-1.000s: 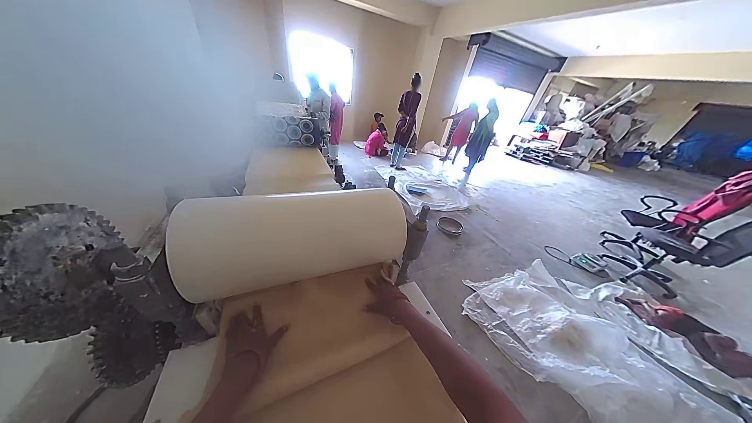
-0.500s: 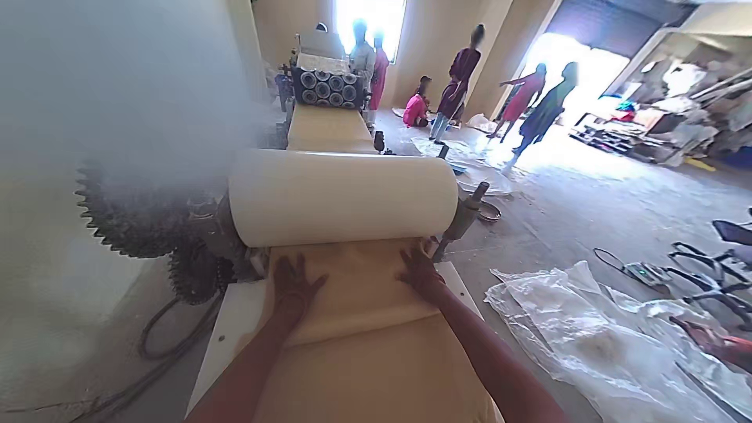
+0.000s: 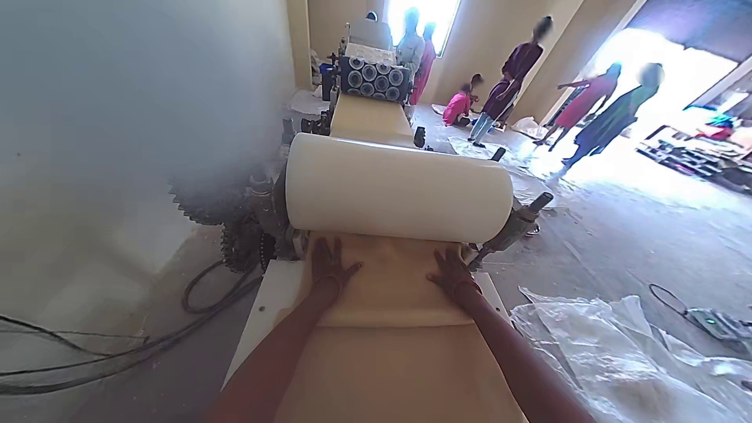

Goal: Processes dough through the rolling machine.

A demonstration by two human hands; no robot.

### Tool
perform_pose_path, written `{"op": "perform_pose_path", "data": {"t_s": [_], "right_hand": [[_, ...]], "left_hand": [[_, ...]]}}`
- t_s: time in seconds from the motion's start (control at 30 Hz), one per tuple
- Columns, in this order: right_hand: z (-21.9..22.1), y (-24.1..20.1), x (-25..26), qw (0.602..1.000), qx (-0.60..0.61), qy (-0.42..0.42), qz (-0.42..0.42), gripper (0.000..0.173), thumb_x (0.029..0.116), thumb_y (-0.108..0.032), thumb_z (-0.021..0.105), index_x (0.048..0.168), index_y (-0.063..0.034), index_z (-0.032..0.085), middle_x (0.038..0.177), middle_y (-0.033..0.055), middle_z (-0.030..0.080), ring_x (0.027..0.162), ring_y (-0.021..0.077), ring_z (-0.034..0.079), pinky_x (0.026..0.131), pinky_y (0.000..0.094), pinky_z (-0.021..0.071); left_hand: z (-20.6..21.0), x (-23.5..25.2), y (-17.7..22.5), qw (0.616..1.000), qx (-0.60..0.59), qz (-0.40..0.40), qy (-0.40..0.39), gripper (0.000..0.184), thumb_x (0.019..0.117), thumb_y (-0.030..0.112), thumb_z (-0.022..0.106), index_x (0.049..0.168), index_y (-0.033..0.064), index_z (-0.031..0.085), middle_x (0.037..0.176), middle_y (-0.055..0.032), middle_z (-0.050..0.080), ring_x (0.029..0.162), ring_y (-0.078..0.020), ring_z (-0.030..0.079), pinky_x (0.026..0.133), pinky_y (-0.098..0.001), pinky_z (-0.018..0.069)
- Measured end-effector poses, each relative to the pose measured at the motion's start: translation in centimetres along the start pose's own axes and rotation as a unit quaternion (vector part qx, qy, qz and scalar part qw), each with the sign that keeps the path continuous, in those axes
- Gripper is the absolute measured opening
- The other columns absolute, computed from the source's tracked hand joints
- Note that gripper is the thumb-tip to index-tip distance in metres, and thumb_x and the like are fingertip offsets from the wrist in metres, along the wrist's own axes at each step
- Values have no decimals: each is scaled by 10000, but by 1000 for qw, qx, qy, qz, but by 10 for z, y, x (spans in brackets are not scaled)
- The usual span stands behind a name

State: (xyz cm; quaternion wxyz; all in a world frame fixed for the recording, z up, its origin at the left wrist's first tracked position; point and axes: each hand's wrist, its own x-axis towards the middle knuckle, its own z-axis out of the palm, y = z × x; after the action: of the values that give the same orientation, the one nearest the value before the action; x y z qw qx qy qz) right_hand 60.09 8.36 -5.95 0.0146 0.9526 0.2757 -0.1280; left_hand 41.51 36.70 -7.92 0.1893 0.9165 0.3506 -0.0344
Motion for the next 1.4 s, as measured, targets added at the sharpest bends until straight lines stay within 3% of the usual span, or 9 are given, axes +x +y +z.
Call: {"op": "perform_pose_path", "data": {"t_s": [0.4,0.9,1.07,1.4], "right_hand": [[-2,1,6,1000,-17,-1,6,936,950,-684,539,1662,-223,142,1703,225,93,1580,391,95,1239,596,203],[-7,2,12,1000,6,-3,6,977,917,-702,575,1664,-259,127,1710,210,72,1578,393,92,1246,595,174],[-3,8,16,1000,20,10,-11,986,916,-728,544,1665,-256,111,1711,219,22,1585,390,10,1263,596,76],[6,15,20,998,44,29,-35,1035,868,-800,524,1664,-281,114,1719,187,-3,1589,368,-28,1255,612,-5]], "left_hand": [[1,6,2,1000,-9,2,19,1127,838,811,559,1660,187,103,1679,-296,-49,1565,-452,-17,1258,-578,56],[7,15,1,999,18,9,40,1166,832,837,527,1660,158,65,1664,-336,-27,1550,-503,7,1244,-616,48],[6,14,3,999,19,9,48,1147,850,806,541,1657,133,79,1658,-348,-24,1544,-519,14,1244,-614,68],[2,9,7,999,14,-7,45,1126,872,747,589,1655,119,78,1669,-325,-12,1549,-501,13,1241,-616,84]]}}
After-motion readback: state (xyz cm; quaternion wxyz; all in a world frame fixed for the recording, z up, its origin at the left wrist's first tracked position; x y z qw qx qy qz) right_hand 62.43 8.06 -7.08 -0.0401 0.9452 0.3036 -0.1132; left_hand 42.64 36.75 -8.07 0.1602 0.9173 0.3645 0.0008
